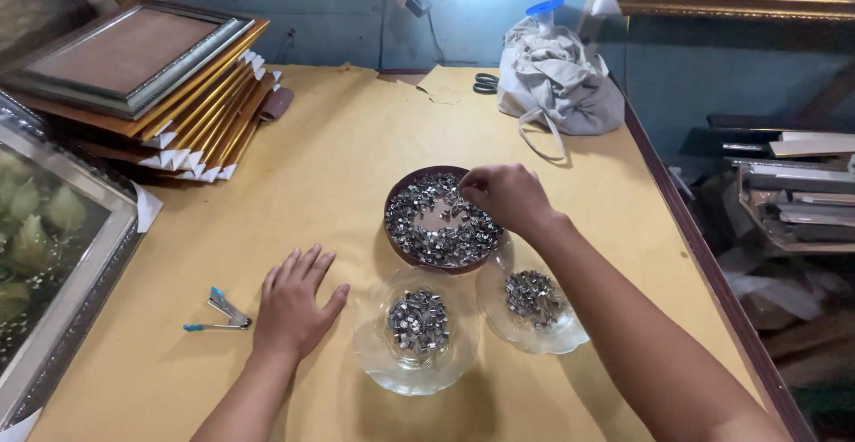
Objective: Sorting small metal hardware components from a central bowl into two separate glass bowls on a workbench.
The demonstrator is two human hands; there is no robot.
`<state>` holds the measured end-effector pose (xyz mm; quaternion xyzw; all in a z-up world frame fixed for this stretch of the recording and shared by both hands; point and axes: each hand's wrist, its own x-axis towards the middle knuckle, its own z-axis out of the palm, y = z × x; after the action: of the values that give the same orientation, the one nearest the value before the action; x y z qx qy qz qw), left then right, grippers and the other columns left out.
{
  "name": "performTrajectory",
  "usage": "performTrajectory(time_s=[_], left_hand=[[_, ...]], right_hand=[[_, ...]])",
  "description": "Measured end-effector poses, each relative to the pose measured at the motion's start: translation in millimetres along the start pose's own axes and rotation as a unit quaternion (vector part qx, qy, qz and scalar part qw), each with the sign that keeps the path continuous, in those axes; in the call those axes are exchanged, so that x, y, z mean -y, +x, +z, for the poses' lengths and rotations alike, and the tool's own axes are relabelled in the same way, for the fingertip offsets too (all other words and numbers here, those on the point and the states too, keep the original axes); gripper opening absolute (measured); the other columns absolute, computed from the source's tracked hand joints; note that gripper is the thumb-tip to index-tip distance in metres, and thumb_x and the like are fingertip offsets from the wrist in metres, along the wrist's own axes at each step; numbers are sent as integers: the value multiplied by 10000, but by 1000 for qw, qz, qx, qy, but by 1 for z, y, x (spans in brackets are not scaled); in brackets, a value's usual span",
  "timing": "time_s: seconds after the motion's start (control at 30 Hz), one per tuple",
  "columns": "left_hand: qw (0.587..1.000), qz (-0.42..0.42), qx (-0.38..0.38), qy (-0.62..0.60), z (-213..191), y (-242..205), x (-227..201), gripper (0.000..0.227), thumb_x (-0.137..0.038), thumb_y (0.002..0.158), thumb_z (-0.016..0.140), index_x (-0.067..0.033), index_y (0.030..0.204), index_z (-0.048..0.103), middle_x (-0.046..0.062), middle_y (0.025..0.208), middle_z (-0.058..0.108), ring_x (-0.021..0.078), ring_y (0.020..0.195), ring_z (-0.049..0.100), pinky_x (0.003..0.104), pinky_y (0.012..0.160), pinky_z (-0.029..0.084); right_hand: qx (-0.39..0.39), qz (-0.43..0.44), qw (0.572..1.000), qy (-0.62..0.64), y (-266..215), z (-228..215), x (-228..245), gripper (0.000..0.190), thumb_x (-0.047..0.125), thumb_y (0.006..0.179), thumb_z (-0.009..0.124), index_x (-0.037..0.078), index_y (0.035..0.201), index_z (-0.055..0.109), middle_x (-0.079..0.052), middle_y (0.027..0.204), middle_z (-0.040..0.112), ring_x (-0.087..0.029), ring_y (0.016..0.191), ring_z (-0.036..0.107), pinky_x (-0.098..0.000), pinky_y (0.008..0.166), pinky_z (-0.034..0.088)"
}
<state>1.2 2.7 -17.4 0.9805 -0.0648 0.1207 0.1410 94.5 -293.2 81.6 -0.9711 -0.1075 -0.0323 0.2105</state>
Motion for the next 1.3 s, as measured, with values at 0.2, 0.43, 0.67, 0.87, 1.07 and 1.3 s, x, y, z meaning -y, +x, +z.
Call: performTrajectory(time_s=[0.2,0.43,0.67,0.87,1.07,1.3], left_hand=[[1000,-9,12,-5,-6,0,-4,513,-484,770,437,-237,1218,476,2,1319,421,233,1252,327,419,1009,233],[1000,-10,5,-5,-1,0,0,509,-487,767,441,-244,1212,478,-14,1324,415,225,1257,319,423,1014,225],[1000,-15,15,-10,-1,0,-2,517,-489,766,440,-243,1220,468,-11,1330,405,224,1261,308,429,1015,215],[1000,-9,1,-5,1,0,0,511,-492,766,445,-243,1212,477,-5,1317,420,231,1251,324,429,1013,220],[1000,-8,2,-2,-1,0,-1,511,-491,766,448,-241,1210,477,-3,1317,421,235,1248,328,431,1005,231],[1000,-15,8,-10,0,1,1,515,-487,759,451,-245,1213,474,-11,1317,419,225,1258,314,433,1016,219]], right_hand=[[78,-60,987,-124,24,38,10,139,358,773,629,314,893,682,87,946,647,-138,932,554,-360,729,369],[88,-64,983,-149,33,49,7,70,285,806,600,281,806,669,53,882,605,-172,875,536,-396,768,376],[73,29,995,59,51,47,-12,106,172,723,650,134,778,568,-42,746,633,-167,656,569,-296,557,432],[125,-69,982,-125,46,41,1,101,265,766,648,270,856,694,64,854,671,-134,809,599,-296,689,475],[147,-68,973,-161,49,42,9,80,236,781,599,236,764,677,47,749,649,-100,682,583,-274,582,473],[215,210,777,554,51,30,1,27,94,756,430,73,755,413,-72,723,542,-70,494,408,-166,372,326]])
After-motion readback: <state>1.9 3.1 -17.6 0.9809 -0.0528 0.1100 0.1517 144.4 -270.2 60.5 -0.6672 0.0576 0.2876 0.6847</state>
